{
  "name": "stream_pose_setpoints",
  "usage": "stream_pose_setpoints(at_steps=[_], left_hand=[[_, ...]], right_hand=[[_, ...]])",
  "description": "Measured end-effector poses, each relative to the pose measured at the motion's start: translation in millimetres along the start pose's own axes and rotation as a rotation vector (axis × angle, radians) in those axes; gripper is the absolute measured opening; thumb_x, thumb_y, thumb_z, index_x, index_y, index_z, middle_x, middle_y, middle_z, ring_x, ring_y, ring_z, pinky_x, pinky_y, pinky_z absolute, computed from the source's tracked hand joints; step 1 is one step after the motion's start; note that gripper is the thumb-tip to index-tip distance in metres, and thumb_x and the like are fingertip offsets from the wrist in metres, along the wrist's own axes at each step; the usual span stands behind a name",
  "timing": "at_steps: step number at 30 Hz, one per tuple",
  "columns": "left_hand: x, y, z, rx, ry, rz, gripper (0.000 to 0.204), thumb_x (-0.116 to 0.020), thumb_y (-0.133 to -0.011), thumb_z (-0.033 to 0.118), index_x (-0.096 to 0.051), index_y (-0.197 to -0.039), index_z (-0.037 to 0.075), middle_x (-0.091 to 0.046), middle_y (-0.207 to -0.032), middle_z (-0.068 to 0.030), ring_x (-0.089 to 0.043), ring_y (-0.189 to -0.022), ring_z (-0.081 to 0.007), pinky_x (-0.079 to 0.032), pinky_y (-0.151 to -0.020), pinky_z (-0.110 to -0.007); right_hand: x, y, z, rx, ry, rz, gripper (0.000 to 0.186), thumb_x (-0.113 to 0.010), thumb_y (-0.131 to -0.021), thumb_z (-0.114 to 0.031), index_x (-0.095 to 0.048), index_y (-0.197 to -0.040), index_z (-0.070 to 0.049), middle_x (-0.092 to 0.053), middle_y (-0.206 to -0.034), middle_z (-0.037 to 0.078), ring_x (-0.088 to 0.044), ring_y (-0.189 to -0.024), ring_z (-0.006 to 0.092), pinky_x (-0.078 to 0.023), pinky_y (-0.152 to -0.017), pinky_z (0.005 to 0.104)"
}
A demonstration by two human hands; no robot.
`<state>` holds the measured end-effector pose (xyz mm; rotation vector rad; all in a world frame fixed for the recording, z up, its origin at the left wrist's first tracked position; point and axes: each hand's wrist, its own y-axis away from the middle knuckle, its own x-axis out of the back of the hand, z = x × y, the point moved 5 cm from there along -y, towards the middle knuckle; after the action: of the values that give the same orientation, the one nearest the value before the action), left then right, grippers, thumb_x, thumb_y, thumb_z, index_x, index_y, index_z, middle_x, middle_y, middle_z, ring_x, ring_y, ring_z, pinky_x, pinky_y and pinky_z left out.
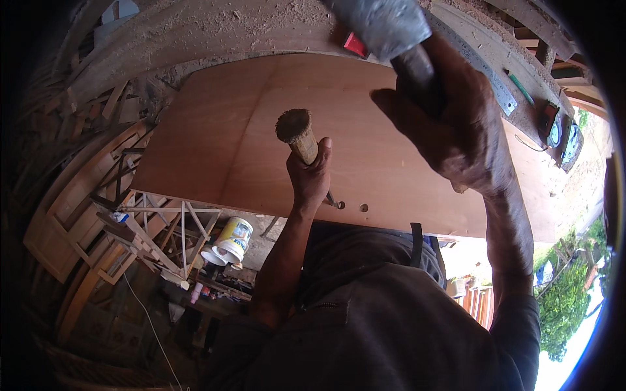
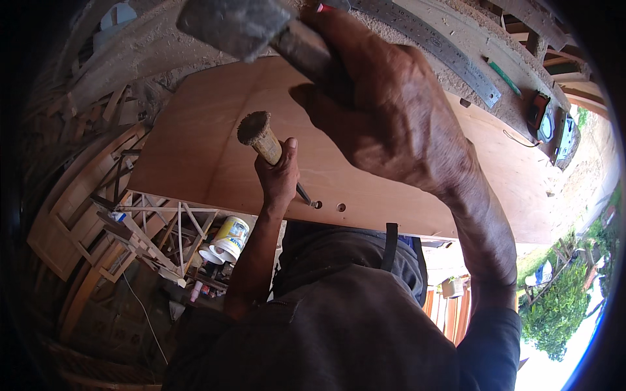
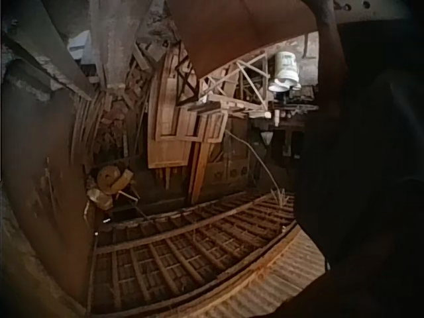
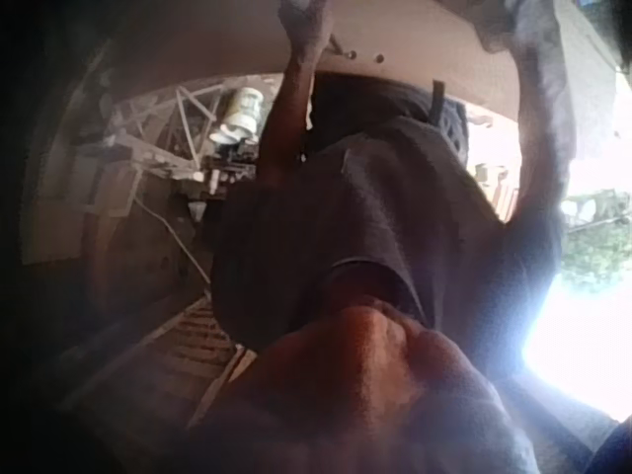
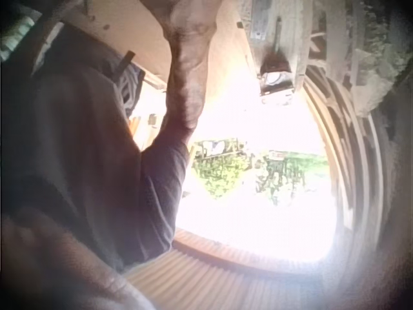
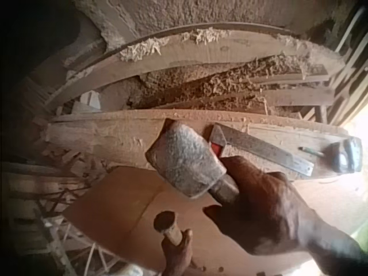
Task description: The person retrieves a chisel and mallet from a drawer, then uses them to carve holes into a large wooden board. They reposition the board and continue chiseling at different locations.
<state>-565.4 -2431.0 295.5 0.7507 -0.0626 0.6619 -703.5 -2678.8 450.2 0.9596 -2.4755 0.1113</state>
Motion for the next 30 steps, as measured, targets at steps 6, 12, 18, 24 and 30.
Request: stream_pose_setpoints(at_steps=[6, 12, 18, 24, 30], left_hand=[[-7.6, 0.2, 14.2, 0.005, -0.048, -0.056, 0.033, -0.069, -0.098, 0.015, -0.051, -0.072, 0.005, -0.045, -0.064, 0.0067, -0.041, -0.062, -0.0046, -0.039, -0.056, -0.026], [2.1, -1.7, -8.5, -0.052, 0.059, -0.014, 0.034, -0.072, -0.097, 0.024, -0.048, -0.076, 0.012, -0.042, -0.058, 0.0076, -0.037, -0.045, -0.0017, -0.028, -0.039, -0.023], [5.1, 2.3, 2.3, -0.052, 0.137, -0.030, 0.034, -0.071, -0.097, 0.019, -0.047, -0.073, 0.012, -0.040, -0.054, 0.0073, -0.036, -0.041, -0.0029, -0.027, -0.038, -0.023], [8.1, 24.3, 4.9, 0.114, 0.186, -0.072, 0.026, -0.077, -0.092, 0.020, -0.062, -0.100, 0.001, -0.059, -0.079, 0.0025, -0.050, -0.066, -0.0042, -0.041, -0.056, -0.024], [61.7, 1.1, -18.1, 0.235, 0.585, 0.261, 0.026, -0.072, -0.094, 0.025, -0.050, -0.086, 0.014, -0.036, -0.063, 0.0072, -0.029, -0.045, -0.0025, -0.023, -0.037, -0.023]], right_hand=[[-55.0, 15.5, 15.6, 0.127, 0.301, -0.314, 0.019, -0.062, -0.097, -0.009, -0.054, -0.112, -0.001, -0.069, -0.081, 0.018, -0.071, -0.067, 0.0299, -0.059, -0.058, 0.0391], [-30.3, -17.2, -15.4, 0.194, -0.069, -0.257, 0.025, -0.067, -0.093, -0.011, -0.057, -0.112, 0.001, -0.067, -0.073, 0.018, -0.069, -0.063, 0.0300, -0.057, -0.056, 0.0404], [33.0, -62.4, -60.1, 0.130, 0.034, 0.169, 0.018, -0.058, -0.097, -0.012, -0.063, -0.110, 0.000, -0.062, -0.068, 0.008, -0.061, -0.051, 0.0169, -0.049, -0.042, 0.0298], [-80.5, 13.7, -0.3, 0.015, 0.254, -0.709, 0.030, -0.060, -0.087, -0.004, -0.051, -0.115, 0.002, -0.069, -0.078, 0.021, -0.072, -0.077, 0.0388, -0.059, -0.068, 0.0484], [-61.6, 59.2, 20.4, -0.115, -0.037, -0.411, 0.029, -0.062, -0.087, -0.003, -0.050, -0.114, 0.000, -0.065, -0.070, 0.019, -0.071, -0.067, 0.0383, -0.055, -0.060, 0.0486]])
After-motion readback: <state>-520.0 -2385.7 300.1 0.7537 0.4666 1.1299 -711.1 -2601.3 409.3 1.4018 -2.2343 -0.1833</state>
